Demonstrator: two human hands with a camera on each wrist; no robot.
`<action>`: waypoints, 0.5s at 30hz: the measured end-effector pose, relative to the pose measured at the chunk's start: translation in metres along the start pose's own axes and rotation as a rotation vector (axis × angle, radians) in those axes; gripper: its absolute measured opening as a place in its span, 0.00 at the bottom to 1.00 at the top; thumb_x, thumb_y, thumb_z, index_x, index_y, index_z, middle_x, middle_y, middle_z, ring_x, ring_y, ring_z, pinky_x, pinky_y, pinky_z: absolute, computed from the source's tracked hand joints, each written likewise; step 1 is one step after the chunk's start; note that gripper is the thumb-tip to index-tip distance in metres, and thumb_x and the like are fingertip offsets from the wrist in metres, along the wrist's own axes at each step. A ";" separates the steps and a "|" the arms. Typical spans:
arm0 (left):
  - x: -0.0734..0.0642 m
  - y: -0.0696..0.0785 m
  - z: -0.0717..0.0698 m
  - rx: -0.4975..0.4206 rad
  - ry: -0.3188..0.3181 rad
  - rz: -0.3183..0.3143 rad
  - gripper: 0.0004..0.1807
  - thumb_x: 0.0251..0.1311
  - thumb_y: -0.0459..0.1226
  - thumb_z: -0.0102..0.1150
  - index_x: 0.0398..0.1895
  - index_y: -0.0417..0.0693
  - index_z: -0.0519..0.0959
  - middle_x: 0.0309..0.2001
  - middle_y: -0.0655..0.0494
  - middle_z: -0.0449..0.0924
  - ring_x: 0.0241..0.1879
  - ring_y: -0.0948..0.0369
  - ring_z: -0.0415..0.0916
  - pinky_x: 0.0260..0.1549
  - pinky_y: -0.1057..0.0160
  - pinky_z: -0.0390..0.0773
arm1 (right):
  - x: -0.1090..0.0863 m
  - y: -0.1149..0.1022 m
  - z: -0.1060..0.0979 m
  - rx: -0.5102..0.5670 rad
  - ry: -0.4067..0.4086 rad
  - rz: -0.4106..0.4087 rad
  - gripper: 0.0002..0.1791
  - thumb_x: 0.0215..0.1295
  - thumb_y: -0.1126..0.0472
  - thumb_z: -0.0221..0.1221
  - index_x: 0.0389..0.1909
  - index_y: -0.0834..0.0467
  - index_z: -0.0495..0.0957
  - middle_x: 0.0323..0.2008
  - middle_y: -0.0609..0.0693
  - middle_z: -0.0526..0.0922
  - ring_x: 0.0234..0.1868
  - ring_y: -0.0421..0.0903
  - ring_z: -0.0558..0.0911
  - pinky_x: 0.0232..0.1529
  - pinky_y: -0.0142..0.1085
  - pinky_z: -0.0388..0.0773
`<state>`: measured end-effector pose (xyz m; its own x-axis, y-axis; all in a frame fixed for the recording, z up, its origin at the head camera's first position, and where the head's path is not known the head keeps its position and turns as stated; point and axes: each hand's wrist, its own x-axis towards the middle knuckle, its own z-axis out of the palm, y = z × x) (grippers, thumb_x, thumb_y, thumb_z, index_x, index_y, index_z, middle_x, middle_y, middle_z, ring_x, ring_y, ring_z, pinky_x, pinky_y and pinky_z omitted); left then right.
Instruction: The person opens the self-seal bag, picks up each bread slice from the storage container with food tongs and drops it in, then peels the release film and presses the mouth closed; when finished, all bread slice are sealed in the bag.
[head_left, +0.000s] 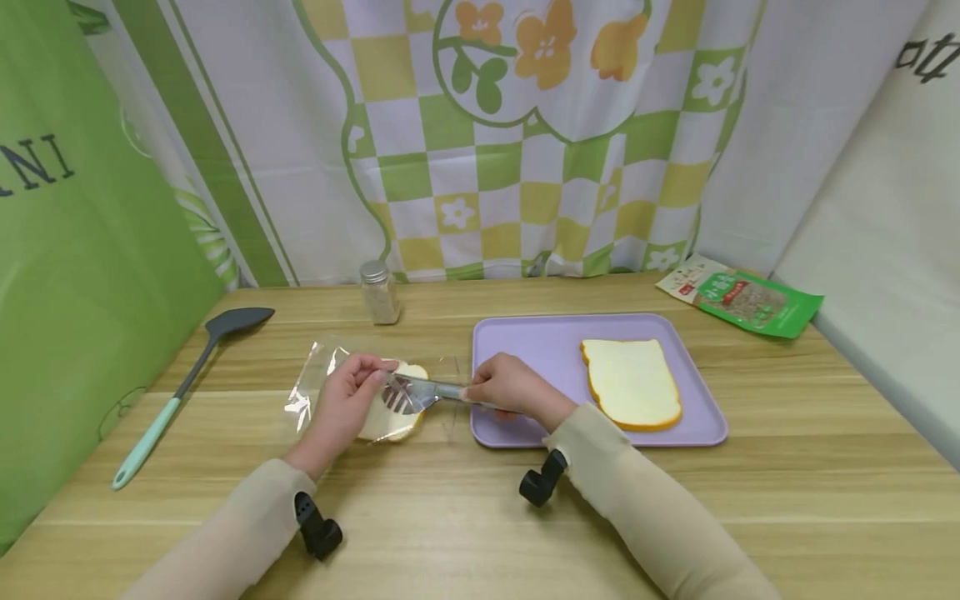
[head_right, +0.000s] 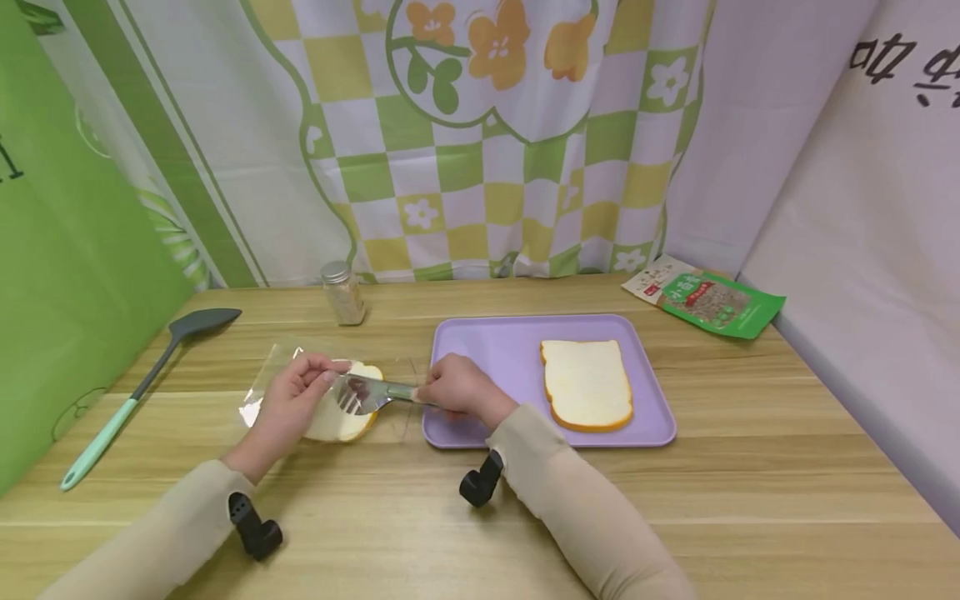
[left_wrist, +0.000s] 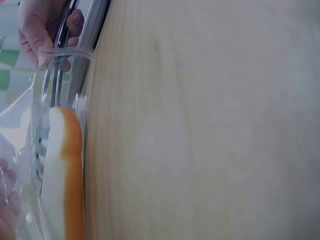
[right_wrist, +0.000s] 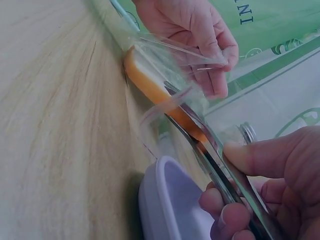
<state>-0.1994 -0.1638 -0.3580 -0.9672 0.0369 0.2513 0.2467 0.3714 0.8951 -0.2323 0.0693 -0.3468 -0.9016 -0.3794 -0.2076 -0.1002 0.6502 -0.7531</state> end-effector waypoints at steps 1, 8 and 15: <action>0.000 0.000 -0.001 0.007 0.013 -0.001 0.05 0.64 0.28 0.48 0.39 0.34 0.72 0.47 0.41 0.79 0.38 0.67 0.77 0.39 0.77 0.72 | -0.001 0.001 0.000 -0.004 0.003 -0.001 0.14 0.60 0.56 0.61 0.19 0.60 0.76 0.12 0.47 0.70 0.10 0.41 0.66 0.12 0.31 0.63; 0.002 -0.001 -0.002 0.000 0.056 -0.046 0.05 0.66 0.27 0.44 0.41 0.33 0.68 0.49 0.39 0.78 0.50 0.60 0.75 0.46 0.79 0.69 | -0.007 0.003 -0.005 0.012 0.017 -0.025 0.12 0.60 0.58 0.60 0.20 0.60 0.77 0.13 0.48 0.71 0.11 0.41 0.66 0.13 0.31 0.64; 0.004 -0.001 0.005 -0.071 0.008 -0.052 0.02 0.67 0.26 0.38 0.40 0.34 0.62 0.53 0.35 0.74 0.57 0.47 0.71 0.59 0.58 0.65 | -0.009 -0.002 -0.010 -0.021 -0.005 -0.058 0.12 0.60 0.58 0.60 0.22 0.61 0.78 0.11 0.47 0.70 0.10 0.40 0.66 0.13 0.29 0.65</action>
<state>-0.2040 -0.1598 -0.3600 -0.9784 0.0119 0.2065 0.2002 0.3060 0.9308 -0.2283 0.0779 -0.3376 -0.8922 -0.4196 -0.1671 -0.1607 0.6407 -0.7508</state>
